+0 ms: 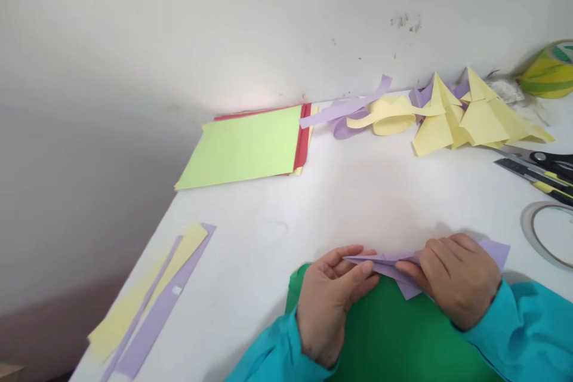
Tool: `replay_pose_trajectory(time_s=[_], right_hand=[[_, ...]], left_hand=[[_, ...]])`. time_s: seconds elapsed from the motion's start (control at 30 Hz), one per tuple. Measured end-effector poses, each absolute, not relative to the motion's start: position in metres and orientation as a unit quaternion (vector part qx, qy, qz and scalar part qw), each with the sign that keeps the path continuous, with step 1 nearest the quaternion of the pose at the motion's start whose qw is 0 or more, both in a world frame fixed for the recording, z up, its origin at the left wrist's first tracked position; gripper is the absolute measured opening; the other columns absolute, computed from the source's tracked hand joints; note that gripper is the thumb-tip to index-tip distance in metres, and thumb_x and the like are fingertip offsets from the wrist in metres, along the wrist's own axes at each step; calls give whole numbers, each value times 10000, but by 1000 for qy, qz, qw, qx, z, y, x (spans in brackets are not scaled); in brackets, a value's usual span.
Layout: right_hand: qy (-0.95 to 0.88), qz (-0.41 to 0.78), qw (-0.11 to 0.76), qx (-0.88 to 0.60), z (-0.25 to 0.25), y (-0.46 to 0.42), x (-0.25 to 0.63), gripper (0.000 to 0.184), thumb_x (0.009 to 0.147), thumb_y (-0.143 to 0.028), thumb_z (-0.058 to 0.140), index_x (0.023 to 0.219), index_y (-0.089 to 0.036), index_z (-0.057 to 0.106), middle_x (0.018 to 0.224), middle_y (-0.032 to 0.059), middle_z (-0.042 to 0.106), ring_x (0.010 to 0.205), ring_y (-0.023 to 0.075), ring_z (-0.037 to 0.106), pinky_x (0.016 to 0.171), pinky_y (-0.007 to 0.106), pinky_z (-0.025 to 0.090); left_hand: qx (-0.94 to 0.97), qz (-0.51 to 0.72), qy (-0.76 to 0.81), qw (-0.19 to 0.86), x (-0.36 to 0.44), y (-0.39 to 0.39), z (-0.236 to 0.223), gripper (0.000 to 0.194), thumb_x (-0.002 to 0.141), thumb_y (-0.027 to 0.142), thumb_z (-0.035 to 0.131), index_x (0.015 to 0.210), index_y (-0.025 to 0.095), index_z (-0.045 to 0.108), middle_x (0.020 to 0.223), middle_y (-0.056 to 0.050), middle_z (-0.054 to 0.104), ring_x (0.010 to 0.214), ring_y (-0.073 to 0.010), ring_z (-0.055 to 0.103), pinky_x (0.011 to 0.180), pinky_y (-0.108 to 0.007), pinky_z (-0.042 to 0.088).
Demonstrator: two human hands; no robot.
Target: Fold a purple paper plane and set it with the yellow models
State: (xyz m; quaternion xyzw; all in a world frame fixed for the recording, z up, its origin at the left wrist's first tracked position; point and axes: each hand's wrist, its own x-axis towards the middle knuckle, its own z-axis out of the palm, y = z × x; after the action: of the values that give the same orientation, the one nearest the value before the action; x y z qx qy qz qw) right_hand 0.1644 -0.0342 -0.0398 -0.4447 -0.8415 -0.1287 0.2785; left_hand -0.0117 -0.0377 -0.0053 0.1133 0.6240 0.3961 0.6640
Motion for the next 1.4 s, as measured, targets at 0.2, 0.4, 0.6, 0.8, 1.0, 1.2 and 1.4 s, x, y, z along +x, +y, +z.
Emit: replay_pose_trajectory(time_s=[0.2, 0.4, 0.6, 0.8, 1.0, 1.2, 1.4], right_hand=[[-850, -121, 300, -415, -39, -36, 164, 290, 794, -276, 564, 541, -186, 455, 488, 10, 464, 527, 151, 395, 562, 320, 309], [-844, -50, 323, -425, -40, -36, 163, 182, 784, -247, 586, 649, -146, 517, 769, 94, 638, 766, 215, 549, 673, 350, 393], [-842, 8, 335, -422, -38, -34, 162, 188, 818, -232, 545, 650, -152, 519, 681, 46, 618, 692, 174, 548, 668, 338, 381], [-846, 10, 319, -427, -33, -33, 163, 259, 839, -227, 509, 590, -160, 478, 640, 45, 584, 597, 142, 477, 605, 305, 345], [-839, 8, 327, -436, -34, -33, 164, 270, 839, -242, 508, 582, -172, 465, 641, 36, 569, 581, 130, 440, 594, 289, 334], [-840, -6, 328, -432, -34, -34, 166, 238, 813, -229, 545, 596, -174, 465, 651, 33, 575, 573, 132, 461, 585, 295, 337], [-843, -11, 328, -428, -33, -33, 167, 239, 817, -234, 538, 596, -181, 462, 644, 24, 577, 567, 122, 466, 583, 290, 339]], left_hand=[[85, 444, 613, 649, -5, -43, -11, 316, 523, 142, 786, 783, 88, 616, 785, -101, 704, 676, -153, 653, 637, -232, 555], [101, 462, 602, 643, -6, -45, -14, 266, 533, 181, 785, 723, 105, 617, 726, -86, 708, 686, -159, 661, 627, -219, 550], [123, 476, 586, 644, -7, -47, -16, 238, 532, 185, 782, 694, 114, 622, 713, -71, 709, 678, -163, 664, 629, -227, 550], [162, 493, 557, 648, -9, -46, -19, 168, 604, 192, 744, 709, 123, 632, 715, -65, 710, 705, -169, 666, 637, -233, 549], [203, 503, 529, 653, -11, -44, -21, 144, 660, 236, 708, 735, 130, 646, 763, -72, 711, 761, -209, 666, 678, -285, 550], [228, 502, 508, 662, -13, -43, -19, 136, 672, 245, 697, 736, 136, 648, 783, -78, 710, 800, -235, 660, 731, -345, 545], [227, 499, 500, 670, -14, -39, -19, 133, 666, 260, 699, 717, 149, 645, 775, -70, 711, 795, -241, 661, 753, -389, 539]])
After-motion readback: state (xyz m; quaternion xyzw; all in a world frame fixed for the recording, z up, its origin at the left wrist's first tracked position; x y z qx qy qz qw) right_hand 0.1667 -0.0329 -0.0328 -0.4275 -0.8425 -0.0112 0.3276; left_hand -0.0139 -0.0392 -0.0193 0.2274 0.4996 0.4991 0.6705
